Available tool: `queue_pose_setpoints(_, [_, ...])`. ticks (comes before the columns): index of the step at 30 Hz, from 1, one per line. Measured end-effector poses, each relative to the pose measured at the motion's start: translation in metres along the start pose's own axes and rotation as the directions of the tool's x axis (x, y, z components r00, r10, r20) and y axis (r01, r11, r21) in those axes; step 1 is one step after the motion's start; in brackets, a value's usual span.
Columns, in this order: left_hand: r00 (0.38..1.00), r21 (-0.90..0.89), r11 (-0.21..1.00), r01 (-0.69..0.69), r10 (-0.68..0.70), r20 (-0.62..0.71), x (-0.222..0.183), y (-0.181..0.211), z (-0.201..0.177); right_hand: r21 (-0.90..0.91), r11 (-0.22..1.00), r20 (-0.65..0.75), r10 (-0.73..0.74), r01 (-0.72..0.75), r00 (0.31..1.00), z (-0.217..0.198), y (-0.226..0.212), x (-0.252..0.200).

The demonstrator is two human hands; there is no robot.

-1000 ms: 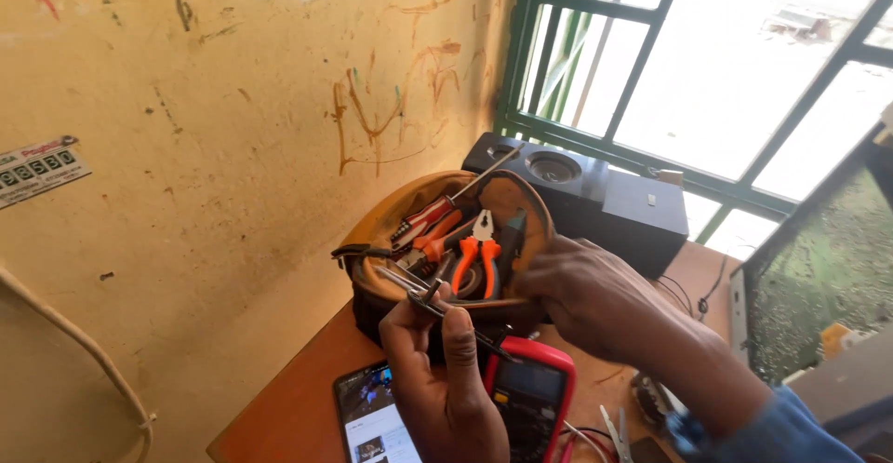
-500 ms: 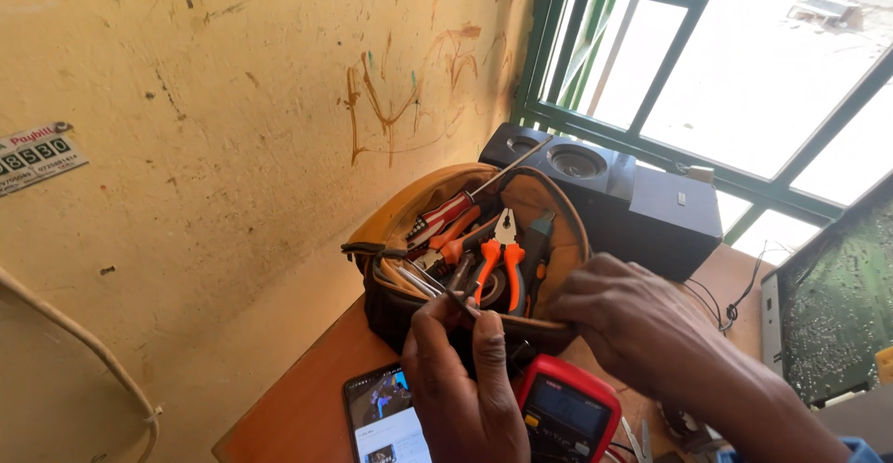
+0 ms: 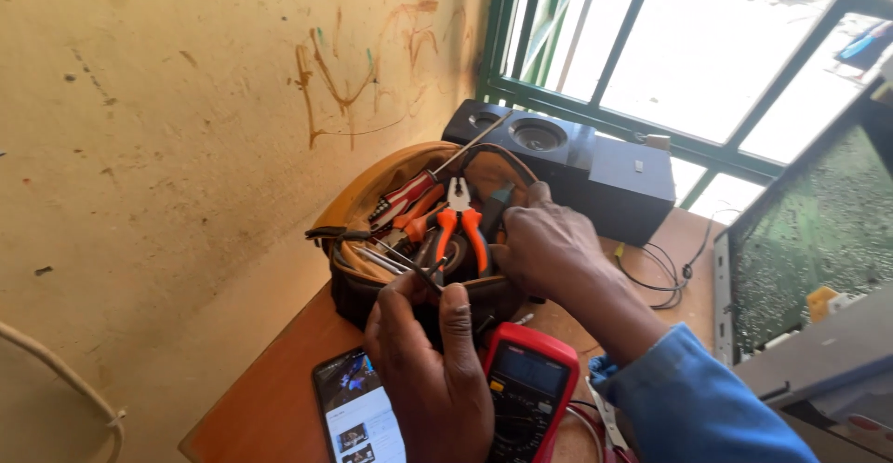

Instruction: Assembling and wiring a small electronic module to a stereo system using a screwdriver and checking connections.

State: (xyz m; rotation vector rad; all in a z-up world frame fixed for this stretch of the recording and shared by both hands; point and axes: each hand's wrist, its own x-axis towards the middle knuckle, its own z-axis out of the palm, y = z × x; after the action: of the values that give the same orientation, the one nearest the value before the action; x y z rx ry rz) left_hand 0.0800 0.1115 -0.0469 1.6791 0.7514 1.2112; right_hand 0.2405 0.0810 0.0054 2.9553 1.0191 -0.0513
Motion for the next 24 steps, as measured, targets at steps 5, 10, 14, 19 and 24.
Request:
queue_pose_setpoints(5, [1.0, 0.047, 0.999, -0.002, 0.001, 0.026, -0.005, -0.005, 0.001, 0.405, 0.896, 0.077, 0.165, -0.182, 0.983, 0.01, -0.002, 0.012])
queue_pose_setpoints(10, [0.999, 0.022, 1.0, 0.005, -0.006, 0.05, -0.006, 0.001, -0.001, 0.551, 0.775, 0.136, 0.283, -0.31, 0.95, 0.007, -0.001, 0.017])
queue_pose_setpoints(14, [0.999, 0.008, 1.0, 0.0, 0.0, 0.045, -0.006, 0.001, 0.0, 0.572, 0.761, 0.194, 0.235, -0.305, 0.952, 0.019, 0.012, 0.039])
queue_pose_setpoints(19, [0.998, -0.019, 0.999, -0.05, 0.051, 0.03, -0.006, 0.001, 0.001, 0.525, 0.794, 0.141, 0.275, -0.308, 0.951, 0.01, 0.01, 0.033])
queue_pose_setpoints(24, [0.996, -0.032, 0.996, -0.084, 0.085, 0.022, -0.007, 0.004, 0.001, 0.606, 0.724, 0.08, 0.357, -0.33, 0.931, 0.012, 0.008, 0.03])
